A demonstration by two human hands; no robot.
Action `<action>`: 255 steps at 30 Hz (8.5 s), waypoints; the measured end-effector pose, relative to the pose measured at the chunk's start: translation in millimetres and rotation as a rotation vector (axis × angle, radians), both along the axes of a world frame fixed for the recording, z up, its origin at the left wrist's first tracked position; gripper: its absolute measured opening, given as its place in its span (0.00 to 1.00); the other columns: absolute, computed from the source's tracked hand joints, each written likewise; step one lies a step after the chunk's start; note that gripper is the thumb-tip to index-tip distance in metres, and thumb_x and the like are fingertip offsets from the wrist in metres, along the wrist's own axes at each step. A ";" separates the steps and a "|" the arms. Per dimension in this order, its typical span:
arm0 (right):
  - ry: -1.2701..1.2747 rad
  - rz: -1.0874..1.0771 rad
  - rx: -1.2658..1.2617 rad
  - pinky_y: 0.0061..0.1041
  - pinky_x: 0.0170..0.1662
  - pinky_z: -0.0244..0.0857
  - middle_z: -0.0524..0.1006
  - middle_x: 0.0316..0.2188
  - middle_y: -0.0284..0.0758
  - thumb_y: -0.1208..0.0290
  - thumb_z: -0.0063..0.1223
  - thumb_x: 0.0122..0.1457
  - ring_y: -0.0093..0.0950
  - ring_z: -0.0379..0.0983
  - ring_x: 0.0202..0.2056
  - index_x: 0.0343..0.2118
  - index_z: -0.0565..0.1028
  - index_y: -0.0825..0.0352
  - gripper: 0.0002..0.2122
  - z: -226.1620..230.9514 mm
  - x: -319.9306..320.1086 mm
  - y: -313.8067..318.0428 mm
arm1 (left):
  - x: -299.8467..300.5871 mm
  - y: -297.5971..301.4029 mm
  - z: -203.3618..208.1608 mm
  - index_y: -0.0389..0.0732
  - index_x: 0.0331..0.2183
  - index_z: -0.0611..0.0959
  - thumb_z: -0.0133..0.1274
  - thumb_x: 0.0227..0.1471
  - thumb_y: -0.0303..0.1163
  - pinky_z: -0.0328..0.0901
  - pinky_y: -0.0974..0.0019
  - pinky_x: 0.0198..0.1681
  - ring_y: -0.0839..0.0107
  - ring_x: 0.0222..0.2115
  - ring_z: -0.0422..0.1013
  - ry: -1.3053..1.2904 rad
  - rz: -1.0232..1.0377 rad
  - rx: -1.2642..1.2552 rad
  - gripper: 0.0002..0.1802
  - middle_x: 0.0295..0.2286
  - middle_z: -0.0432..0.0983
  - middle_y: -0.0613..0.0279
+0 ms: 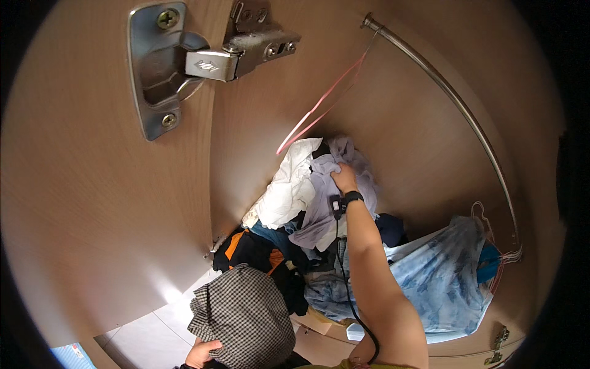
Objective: The person gathers items of clothing from a bed, including a black shirt, an orange shirt, and a pair of trousers, and sorts them into a wardrobe. The person then takes hangers from the wardrobe, picks up a white shirt from the bed, and places a bag and a pack of diapers into a top cupboard.
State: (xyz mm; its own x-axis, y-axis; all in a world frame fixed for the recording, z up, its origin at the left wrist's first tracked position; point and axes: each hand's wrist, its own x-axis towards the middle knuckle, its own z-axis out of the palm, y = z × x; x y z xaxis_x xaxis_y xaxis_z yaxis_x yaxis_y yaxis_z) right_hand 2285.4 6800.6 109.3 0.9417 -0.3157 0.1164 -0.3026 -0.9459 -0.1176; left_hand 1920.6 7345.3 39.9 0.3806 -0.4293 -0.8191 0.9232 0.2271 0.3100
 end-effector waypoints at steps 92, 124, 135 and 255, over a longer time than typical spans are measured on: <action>0.107 -0.235 1.485 0.23 0.39 0.69 0.76 0.35 0.37 0.73 0.59 0.48 0.28 0.74 0.34 0.40 0.72 0.72 0.17 192.8 -116.9 73.6 | -13.9 -125.1 7.6 0.35 0.52 0.63 0.55 0.46 0.23 0.63 0.65 0.48 0.67 0.44 0.67 -0.170 0.523 -0.138 0.31 0.44 0.70 0.58; 0.885 0.542 1.313 0.28 0.56 0.53 0.67 0.52 0.37 0.67 0.64 0.45 0.30 0.62 0.52 0.55 0.60 0.68 0.34 10.1 -263.0 168.1 | -37.0 -85.0 -36.9 0.36 0.53 0.65 0.51 0.53 0.35 0.64 0.61 0.49 0.62 0.48 0.66 -0.727 0.447 0.080 0.27 0.49 0.66 0.55; 0.672 0.330 1.607 0.26 0.55 0.55 0.64 0.51 0.40 0.65 0.58 0.51 0.29 0.61 0.52 0.57 0.53 0.73 0.34 -52.4 -271.9 214.4 | -35.4 -94.1 -34.4 0.32 0.54 0.60 0.56 0.41 0.28 0.53 0.68 0.54 0.69 0.49 0.60 -0.597 0.415 0.121 0.39 0.48 0.64 0.59; 0.865 0.247 1.405 0.35 0.56 0.54 0.66 0.52 0.42 0.62 0.56 0.50 0.33 0.63 0.52 0.56 0.58 0.69 0.32 -194.2 -246.2 66.3 | 158.0 -121.2 25.9 0.34 0.53 0.64 0.70 0.20 0.24 0.52 0.65 0.56 0.67 0.51 0.61 -0.920 -0.230 0.065 0.53 0.49 0.65 0.58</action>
